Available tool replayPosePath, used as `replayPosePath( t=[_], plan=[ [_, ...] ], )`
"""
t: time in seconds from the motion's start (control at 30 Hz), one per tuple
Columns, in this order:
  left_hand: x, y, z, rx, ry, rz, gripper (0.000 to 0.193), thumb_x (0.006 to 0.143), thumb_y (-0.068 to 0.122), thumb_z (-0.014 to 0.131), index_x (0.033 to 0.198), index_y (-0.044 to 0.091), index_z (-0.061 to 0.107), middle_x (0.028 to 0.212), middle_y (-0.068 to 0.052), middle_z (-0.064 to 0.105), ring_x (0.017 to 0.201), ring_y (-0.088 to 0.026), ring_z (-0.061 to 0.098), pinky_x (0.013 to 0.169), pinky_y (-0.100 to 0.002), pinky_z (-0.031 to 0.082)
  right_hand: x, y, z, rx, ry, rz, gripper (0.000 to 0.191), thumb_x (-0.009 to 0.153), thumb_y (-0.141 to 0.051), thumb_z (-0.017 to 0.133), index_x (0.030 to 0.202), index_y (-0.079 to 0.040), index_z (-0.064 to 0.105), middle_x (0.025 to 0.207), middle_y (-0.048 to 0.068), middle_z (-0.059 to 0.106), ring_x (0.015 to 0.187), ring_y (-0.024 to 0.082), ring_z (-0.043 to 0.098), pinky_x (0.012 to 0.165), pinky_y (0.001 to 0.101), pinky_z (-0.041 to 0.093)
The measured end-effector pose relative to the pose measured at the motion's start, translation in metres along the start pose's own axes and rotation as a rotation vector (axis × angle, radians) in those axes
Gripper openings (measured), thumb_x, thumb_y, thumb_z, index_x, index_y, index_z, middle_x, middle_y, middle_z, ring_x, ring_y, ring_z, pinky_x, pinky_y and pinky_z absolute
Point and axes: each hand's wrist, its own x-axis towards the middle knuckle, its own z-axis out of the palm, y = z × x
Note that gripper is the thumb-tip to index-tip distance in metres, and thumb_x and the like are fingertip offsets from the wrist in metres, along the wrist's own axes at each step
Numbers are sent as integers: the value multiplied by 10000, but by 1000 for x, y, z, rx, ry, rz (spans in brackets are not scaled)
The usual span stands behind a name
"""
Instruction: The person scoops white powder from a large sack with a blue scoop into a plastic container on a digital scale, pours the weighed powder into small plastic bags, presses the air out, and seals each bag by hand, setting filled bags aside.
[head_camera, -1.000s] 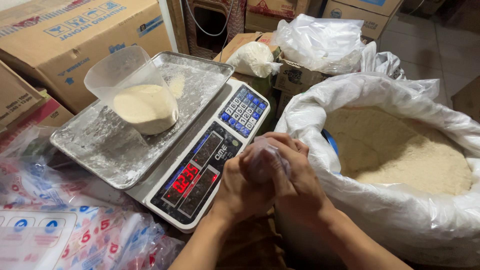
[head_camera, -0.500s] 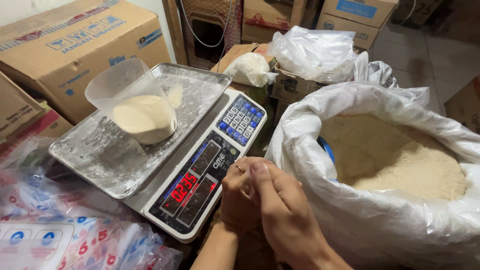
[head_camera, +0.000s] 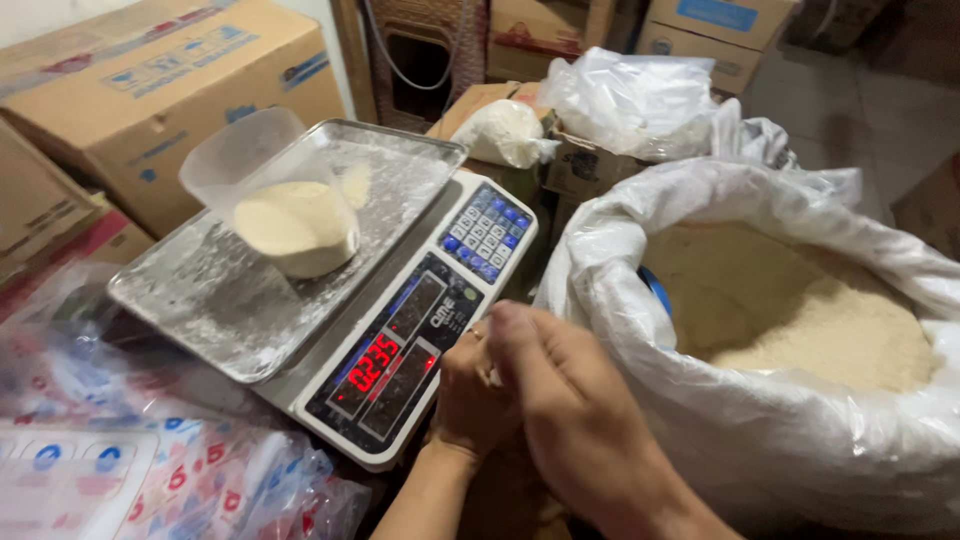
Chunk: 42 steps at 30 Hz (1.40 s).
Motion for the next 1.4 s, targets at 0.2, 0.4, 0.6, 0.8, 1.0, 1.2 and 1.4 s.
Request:
replayPosePath(
  t=[0.2,0.4,0.6,0.8,1.0,1.2,1.4],
  plan=[
    [16,14,-3,101,199,335,408,892,249,770,998,-60,525,874,-216,623,785,-367,617,687,-462,510,38,-3,-22,-17,-62,-13,414,1105,-308,478,844,-16,614,736,11,583,651,78,508,592,236,441],
    [35,30,-17,-642,-410,-517,306,1080,227,481,1100,30,714,974,-94,741,860,-134,667,784,-329,555,85,-29,-34,-101,-61,34,379,1072,-330,465,936,-25,645,888,65,717,817,125,598,751,236,474],
    [63,21,-34,-959,-558,-861,364,1078,243,441,1177,-32,658,1076,-125,723,985,-210,684,900,-367,554,70,-30,-38,-924,-59,-808,454,971,-104,545,1416,-70,462,1373,130,605,1320,337,536,1148,407,292],
    [87,17,-42,-549,-832,-833,403,1050,292,424,1146,-9,675,1053,-111,718,994,-202,671,929,-360,541,68,-34,-58,-1647,-271,-1039,483,935,-117,532,1414,-94,479,999,29,659,1287,254,534,1177,557,-74],
    [101,30,-49,30,-1093,-535,349,1039,294,399,1109,61,649,1034,-158,717,989,-279,689,925,-438,546,58,-49,-79,-1761,-726,-49,270,1095,-356,347,1137,-186,553,849,-15,617,983,165,572,1113,443,275],
    [106,83,-92,460,-771,469,183,934,199,567,951,28,629,1117,-189,680,1340,-443,470,1042,-743,266,51,-26,-107,-1078,-690,-87,286,1016,-325,430,1097,-109,599,935,56,640,864,183,629,867,385,500],
    [141,120,-79,535,-995,10,245,912,321,617,1051,151,725,1039,-69,697,1445,-321,384,1166,-741,112,53,9,-115,132,-468,134,329,1040,-232,474,1295,-62,595,1169,80,654,1082,197,638,938,413,541]
  ],
)
